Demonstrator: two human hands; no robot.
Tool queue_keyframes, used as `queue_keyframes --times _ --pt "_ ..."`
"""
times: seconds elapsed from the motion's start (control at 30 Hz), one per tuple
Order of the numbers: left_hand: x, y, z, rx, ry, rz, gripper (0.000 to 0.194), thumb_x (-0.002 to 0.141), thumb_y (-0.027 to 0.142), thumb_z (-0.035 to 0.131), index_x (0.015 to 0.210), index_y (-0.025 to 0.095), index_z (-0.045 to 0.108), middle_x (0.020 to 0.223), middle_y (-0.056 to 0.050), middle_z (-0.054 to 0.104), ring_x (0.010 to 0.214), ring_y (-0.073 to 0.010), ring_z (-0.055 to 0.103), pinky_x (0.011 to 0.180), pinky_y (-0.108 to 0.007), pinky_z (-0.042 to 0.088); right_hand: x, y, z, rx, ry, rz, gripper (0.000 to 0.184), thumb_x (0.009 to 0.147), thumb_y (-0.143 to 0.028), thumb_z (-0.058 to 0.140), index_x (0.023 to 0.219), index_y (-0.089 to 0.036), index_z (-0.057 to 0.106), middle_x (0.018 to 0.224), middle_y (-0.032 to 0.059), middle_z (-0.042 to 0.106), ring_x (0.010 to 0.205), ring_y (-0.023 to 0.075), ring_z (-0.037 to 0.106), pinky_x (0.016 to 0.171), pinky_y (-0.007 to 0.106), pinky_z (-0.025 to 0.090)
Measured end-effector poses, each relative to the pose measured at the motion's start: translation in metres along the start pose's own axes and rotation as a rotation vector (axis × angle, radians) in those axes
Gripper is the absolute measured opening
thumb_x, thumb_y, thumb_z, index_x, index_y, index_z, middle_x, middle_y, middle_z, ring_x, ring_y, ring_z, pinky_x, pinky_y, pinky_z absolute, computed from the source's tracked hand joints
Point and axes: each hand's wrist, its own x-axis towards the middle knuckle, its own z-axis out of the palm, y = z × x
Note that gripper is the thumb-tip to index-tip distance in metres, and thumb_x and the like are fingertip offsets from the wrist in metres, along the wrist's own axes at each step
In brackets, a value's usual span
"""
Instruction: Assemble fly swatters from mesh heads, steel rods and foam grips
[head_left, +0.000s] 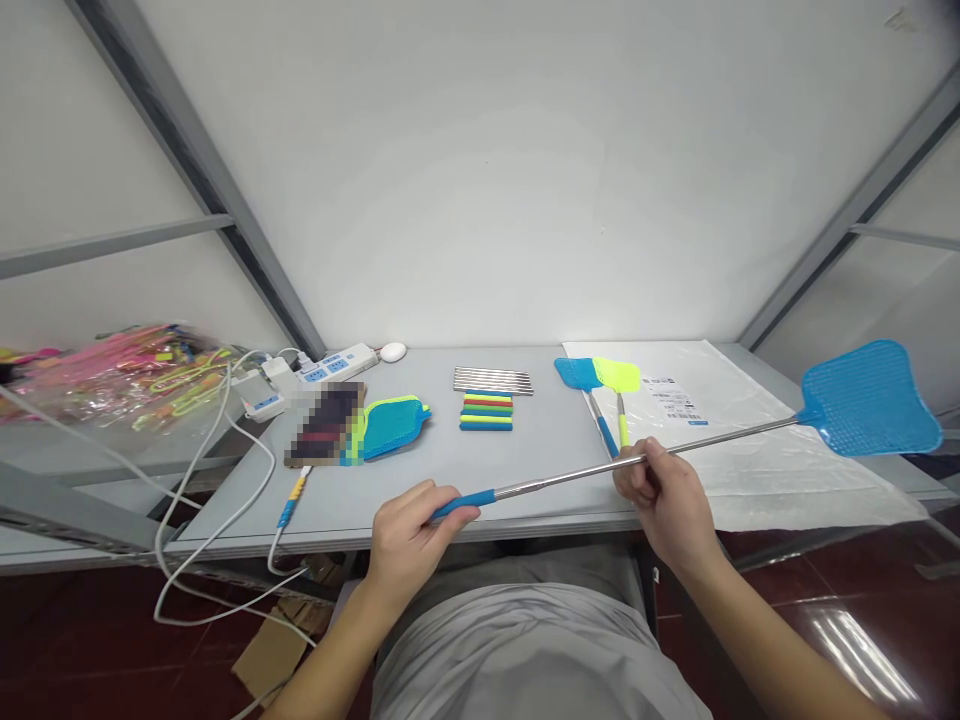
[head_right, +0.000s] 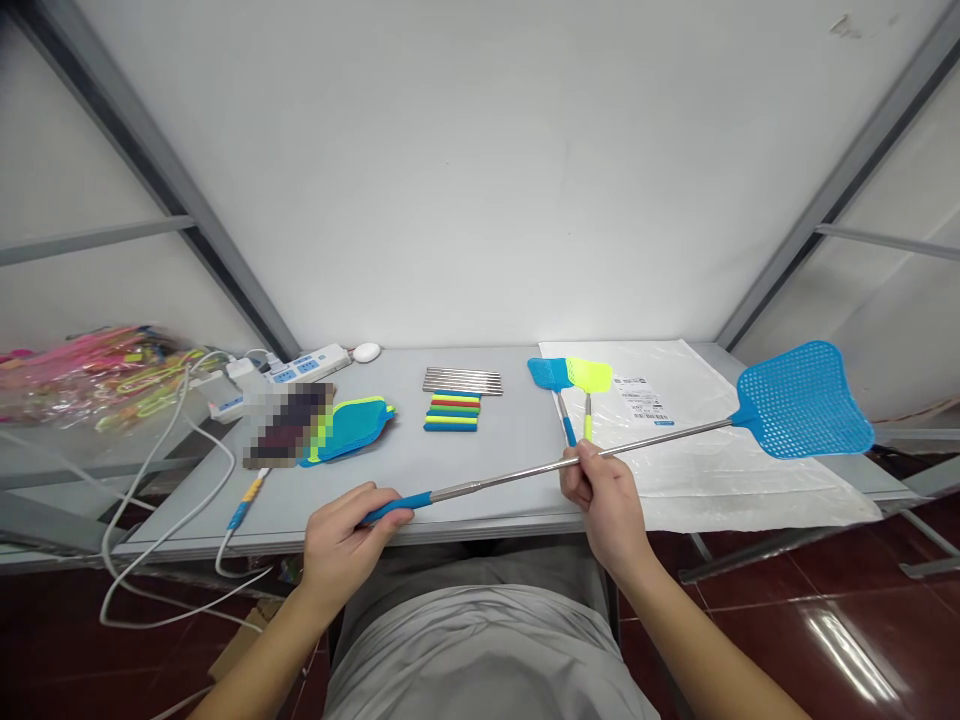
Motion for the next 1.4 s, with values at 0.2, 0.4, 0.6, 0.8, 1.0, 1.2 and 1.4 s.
queue_keyframes --times 0.2,0.4,0.6,0.8,1.0,1.2,1.4 --pt "-0.001 -0.003 0.000 0.023 0.034 -0.025 0.019 0.089 0.031 0.066 0.075 0.018 0.063 0.057 0.005 0.045 0.049 -0.0095 0.041 0.049 -0.023 0.032 0.005 -0.002 -0.005 0.006 0.073 -0.041 0.044 0.095 -0.036 0.057 0.056 -0.019 0.048 0.056 -0.0041 0.032 0.052 0.0106 0.025 0.052 0.031 0.017" --pt "-0.002 0.015 0.013 0.009 -0.021 -0.005 0.020 0.090 0.033 0.065 0.076 0.018 0.063 0.057 0.005 0.049 0.050 -0.0089 0.044 0.051 -0.021 0.034 -0.009 0.011 0.014 -0.252 -0.141 0.001 0.046 0.097 -0.042 0.052 0.058 -0.019 0.050 0.061 -0.0024 0.038 0.058 0.0122 0.033 0.056 0.030 0.023" --pt "-0.003 0.019 0.016 -0.014 -0.064 0.014 0.023 0.091 0.037 0.063 0.079 0.018 0.066 0.056 0.005 0.048 0.049 -0.0087 0.043 0.049 -0.021 0.034 -0.020 0.017 0.029 -0.415 -0.316 0.051 0.045 0.096 -0.047 0.050 0.061 -0.020 0.051 0.062 -0.0018 0.043 0.062 0.0135 0.040 0.061 0.029 0.030" --pt "-0.004 0.004 0.010 0.001 -0.014 -0.031 0.023 0.091 0.034 0.063 0.074 0.018 0.064 0.057 0.003 0.053 0.050 -0.0096 0.046 0.050 -0.022 0.036 -0.007 0.007 0.007 -0.206 -0.093 0.020 0.048 0.095 -0.050 0.051 0.057 -0.020 0.050 0.057 -0.0034 0.031 0.054 0.0127 0.027 0.052 0.030 0.021" --pt "-0.004 -0.007 0.008 0.013 0.018 -0.064 0.022 0.089 0.033 0.065 0.073 0.018 0.065 0.058 0.003 0.053 0.050 -0.0098 0.046 0.051 -0.022 0.036 0.006 -0.002 -0.004 0.040 0.136 -0.035 0.044 0.094 -0.043 0.053 0.058 -0.020 0.050 0.054 -0.0050 0.029 0.049 0.0108 0.025 0.050 0.029 0.022" --pt "-0.006 -0.007 0.010 0.017 0.027 -0.088 0.023 0.089 0.034 0.065 0.071 0.018 0.064 0.056 0.003 0.052 0.050 -0.0097 0.046 0.051 -0.022 0.036 0.011 0.000 -0.005 0.075 0.188 -0.053 0.043 0.093 -0.042 0.052 0.056 -0.021 0.047 0.056 -0.0049 0.030 0.048 0.0100 0.026 0.048 0.028 0.028" --pt "-0.007 0.004 0.014 0.009 0.034 -0.115 0.022 0.089 0.031 0.064 0.072 0.018 0.062 0.059 0.002 0.057 0.053 -0.0105 0.049 0.053 -0.022 0.038 -0.001 0.007 0.011 -0.077 0.071 -0.040 0.043 0.095 -0.048 0.049 0.061 -0.022 0.050 0.060 -0.0031 0.034 0.055 0.0131 0.031 0.053 0.030 0.030"
